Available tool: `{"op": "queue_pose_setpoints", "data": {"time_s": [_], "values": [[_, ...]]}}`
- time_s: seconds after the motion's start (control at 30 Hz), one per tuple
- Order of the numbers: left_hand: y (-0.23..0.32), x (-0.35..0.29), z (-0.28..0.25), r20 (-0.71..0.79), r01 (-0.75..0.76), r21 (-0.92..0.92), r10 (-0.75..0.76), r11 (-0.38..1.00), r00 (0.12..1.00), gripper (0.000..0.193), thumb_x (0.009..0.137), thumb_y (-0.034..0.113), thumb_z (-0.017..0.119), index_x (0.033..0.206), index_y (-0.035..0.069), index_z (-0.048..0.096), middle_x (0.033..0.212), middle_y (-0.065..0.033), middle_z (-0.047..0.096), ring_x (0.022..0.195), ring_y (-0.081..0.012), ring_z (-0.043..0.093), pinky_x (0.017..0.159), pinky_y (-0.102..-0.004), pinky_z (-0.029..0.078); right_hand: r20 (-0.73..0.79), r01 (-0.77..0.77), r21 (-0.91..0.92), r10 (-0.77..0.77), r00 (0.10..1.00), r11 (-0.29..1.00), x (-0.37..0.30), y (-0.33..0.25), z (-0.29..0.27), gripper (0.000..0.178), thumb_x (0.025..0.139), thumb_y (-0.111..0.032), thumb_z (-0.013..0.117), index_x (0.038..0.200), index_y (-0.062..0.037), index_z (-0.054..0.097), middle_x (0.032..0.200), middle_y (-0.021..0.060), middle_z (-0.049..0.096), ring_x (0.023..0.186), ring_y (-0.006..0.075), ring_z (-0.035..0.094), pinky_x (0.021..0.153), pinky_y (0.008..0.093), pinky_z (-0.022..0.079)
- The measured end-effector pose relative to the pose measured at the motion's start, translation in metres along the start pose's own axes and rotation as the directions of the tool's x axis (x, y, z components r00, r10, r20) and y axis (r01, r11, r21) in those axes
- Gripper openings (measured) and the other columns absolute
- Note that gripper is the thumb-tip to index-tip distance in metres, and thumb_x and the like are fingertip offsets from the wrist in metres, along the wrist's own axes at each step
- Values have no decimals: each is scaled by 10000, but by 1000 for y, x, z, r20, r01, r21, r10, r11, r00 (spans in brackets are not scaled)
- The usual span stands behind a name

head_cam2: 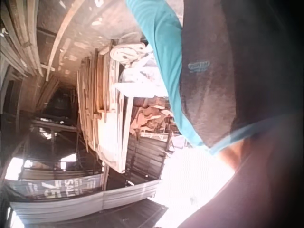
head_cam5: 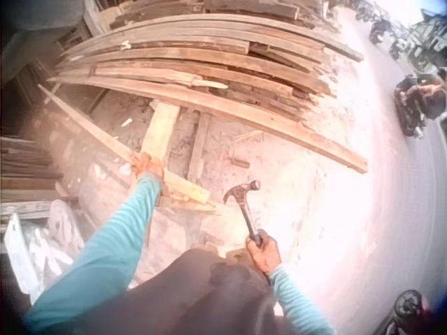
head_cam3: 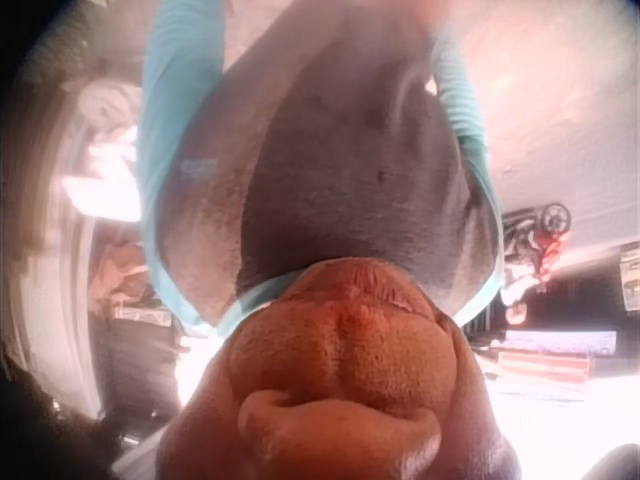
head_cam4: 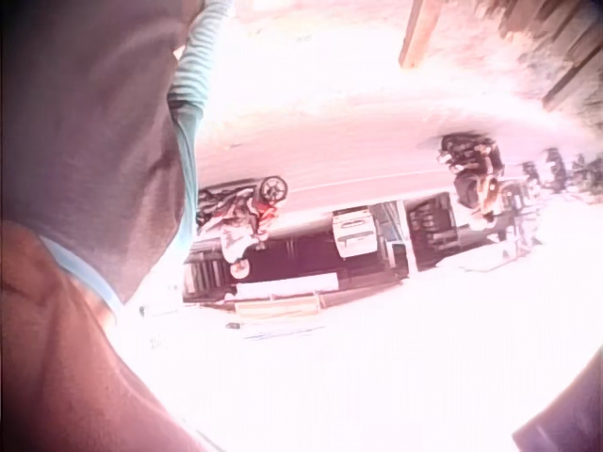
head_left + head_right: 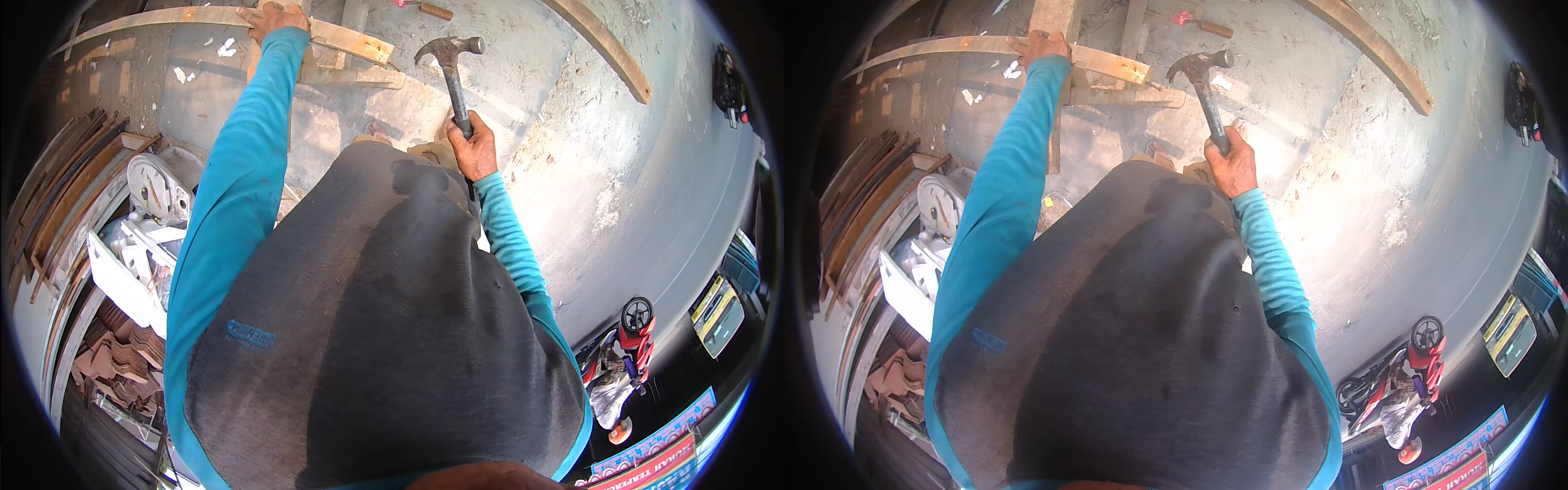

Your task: The person hammers a small piece of wood into a longer wooden beam and uses the claw of the hammer to pry and pull the wood apart while working in an outdoor wood storage area.

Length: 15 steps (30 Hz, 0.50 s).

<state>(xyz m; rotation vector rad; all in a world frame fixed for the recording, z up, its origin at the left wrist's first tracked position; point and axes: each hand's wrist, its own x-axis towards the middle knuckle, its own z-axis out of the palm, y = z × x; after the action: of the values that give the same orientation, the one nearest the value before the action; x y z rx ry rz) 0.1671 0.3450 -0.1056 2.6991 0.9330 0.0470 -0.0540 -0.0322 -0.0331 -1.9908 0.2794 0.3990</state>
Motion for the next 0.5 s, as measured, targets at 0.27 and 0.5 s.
{"op": "queue_pose_setpoints", "data": {"time_s": [0.27,0.5], "values": [[15,-14,-11,9,-17,-87,18,996,1000,565,893,413,495,1365,104,522,1605,-353,42,1421,-526,297,1115,-532,362,92,83,140,-97,991,987,-7,-28,-2,337,927,-161,627,1233,-24,592,813,86,621,717,157,587,695,308,491],[0,-10,-8,6,-19,-53,19,998,1000,629,876,453,513,1410,122,486,1619,-320,50,1418,-547,278,1128,-534,347,385,-78,669,-255,887,739,-10,-69,-42,579,932,-357,503,1356,37,513,1074,176,663,1020,297,697,770,366,592]]}}
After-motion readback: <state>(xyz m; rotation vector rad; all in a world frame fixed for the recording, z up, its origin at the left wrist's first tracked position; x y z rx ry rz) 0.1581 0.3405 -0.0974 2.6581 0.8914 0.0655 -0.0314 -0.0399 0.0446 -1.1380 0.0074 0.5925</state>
